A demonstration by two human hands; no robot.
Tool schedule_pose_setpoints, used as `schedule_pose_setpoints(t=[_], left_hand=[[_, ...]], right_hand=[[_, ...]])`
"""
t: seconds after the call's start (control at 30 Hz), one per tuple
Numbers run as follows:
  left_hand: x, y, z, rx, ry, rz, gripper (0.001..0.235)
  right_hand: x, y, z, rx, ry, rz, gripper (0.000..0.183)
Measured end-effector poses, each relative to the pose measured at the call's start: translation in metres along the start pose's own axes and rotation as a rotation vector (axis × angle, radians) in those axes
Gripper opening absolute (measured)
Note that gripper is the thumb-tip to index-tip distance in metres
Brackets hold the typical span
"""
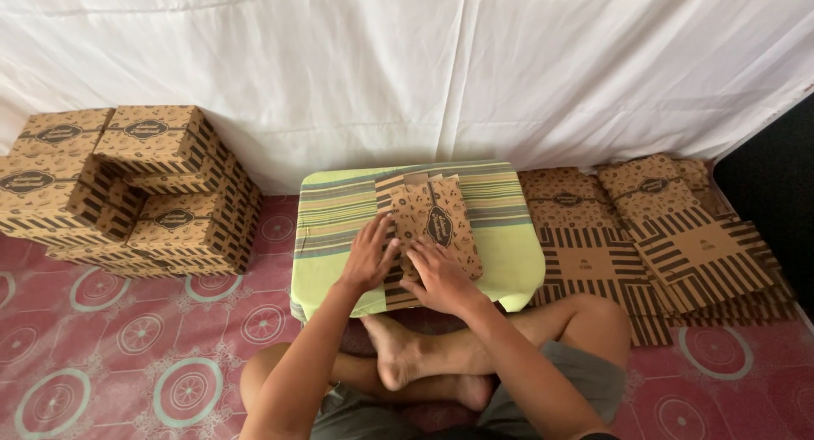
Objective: The person assembles flat cardboard pieces into small boxes by folding along pre-cut lines and interlocking tabs. They handle multiple pieces, fold them into shape, and place the finished boxes aside.
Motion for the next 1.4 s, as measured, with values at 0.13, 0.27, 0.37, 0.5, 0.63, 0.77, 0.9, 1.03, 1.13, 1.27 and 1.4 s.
schedule_pose_setpoints(t=[0.13,0.27,0.37,0.5,0.63,0.77,0.9,1.03,1.13,1.27,1.4], left_hand=[[0.016,0.011,0.008,0.155,-0.087,0.039,0.069],[0.029,0.019,0.02,0.355,-0.209,0.097,0.082],[0.035,0.02,0.032,0.471,-0.27,0.123,0.083],[0.042,0.018,0.038,0.57,-0.319,0.158,0.083],[0.054,0.013,0.043,0.557,-0.286,0.193,0.084],[0.055,0.023,0.031,0.516,-0.281,0.205,0.094],[0.054,0.036,0.012,0.458,-0.366,0.092,0.106],[0.058,0.037,0.018,0.466,-0.418,0.047,0.107],[0.06,0.032,0.022,0.455,-0.411,0.032,0.102],[0.059,0.034,0.019,0.433,-0.358,0.051,0.104],[0.058,0.04,0.011,0.429,-0.367,0.068,0.102]], right_hand=[[-0.006,-0.004,-0.006,0.02,-0.064,0.082,0.077],[-0.006,0.027,0.0,-0.014,-0.068,0.379,0.089],[-0.005,0.043,-0.004,-0.059,-0.131,0.527,0.091],[0.013,0.058,-0.01,-0.125,-0.229,0.589,0.094],[0.043,0.069,-0.02,-0.158,-0.243,0.579,0.096],[0.074,0.089,-0.033,-0.134,-0.187,0.536,0.104],[0.089,0.107,-0.035,-0.129,-0.096,0.426,0.1],[0.08,0.103,-0.032,-0.155,-0.077,0.413,0.096],[0.055,0.086,-0.029,-0.109,-0.079,0.45,0.094],[0.013,0.063,-0.019,-0.14,-0.187,0.489,0.096],[-0.003,0.051,-0.016,-0.145,-0.244,0.534,0.104]])
Point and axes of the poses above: each hand's wrist, its own x-axis towards the middle knuckle, its own z-axis out of the palm, y = z × x, the point moved 3 cm from there along x, towards the middle knuckle, and after that the axes turned 12 degrees about x, right-handed, at the moved point
